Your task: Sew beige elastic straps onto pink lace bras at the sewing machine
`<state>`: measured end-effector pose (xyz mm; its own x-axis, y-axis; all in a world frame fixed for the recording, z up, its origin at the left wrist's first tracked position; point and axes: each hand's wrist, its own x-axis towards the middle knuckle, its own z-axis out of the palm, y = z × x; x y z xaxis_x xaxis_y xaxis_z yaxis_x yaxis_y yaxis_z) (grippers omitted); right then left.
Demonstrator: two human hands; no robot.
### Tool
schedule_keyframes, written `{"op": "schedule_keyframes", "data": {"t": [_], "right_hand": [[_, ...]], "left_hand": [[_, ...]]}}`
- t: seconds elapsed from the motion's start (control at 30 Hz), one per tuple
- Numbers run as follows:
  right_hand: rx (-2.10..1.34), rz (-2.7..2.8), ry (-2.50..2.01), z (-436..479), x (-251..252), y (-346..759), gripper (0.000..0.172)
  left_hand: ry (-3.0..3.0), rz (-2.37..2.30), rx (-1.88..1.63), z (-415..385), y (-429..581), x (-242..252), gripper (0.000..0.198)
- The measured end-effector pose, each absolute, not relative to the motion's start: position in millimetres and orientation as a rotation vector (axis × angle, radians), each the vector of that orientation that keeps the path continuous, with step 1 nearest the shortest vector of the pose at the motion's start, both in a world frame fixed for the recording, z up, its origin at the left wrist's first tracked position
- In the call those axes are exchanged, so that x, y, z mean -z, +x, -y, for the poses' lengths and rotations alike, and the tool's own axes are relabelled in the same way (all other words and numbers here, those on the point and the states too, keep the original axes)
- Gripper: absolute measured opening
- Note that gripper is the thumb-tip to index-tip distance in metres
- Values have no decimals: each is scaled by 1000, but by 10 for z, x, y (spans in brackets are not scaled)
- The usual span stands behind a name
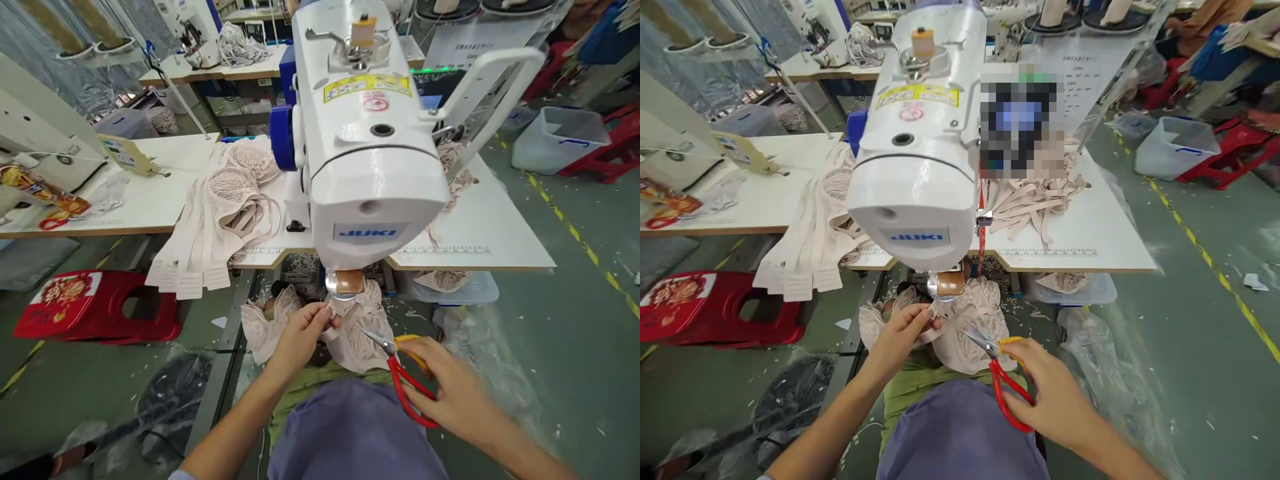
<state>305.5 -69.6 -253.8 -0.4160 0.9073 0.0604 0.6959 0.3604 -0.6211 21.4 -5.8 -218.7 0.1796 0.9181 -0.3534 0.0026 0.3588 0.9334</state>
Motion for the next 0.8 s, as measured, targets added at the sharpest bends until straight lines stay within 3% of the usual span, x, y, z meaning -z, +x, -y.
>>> {"op": "schedule_keyframes", "data": {"t": [0.13, 0.27, 0.43, 0.53, 0.8], "right_hand": [[-600, 2281, -1338, 568, 2647, 2719, 35], [-607, 2297, -1301, 379, 2604, 2501, 37], [-779, 2258, -1244, 260, 2480, 2397, 32], [-887, 2161, -1277, 309, 2482, 2469, 30], [-900, 2065, -1271, 440, 2631, 2470, 47]], "left_hand": [[998, -1178, -813, 118, 203, 2171, 39], [1011, -1154, -752, 136, 207, 2162, 36], [1076, -1212, -732, 120, 186, 2234, 22], [1107, -1253, -748, 104, 157, 2278, 24], [1160, -1252, -753, 50, 145, 2209, 35]]}}
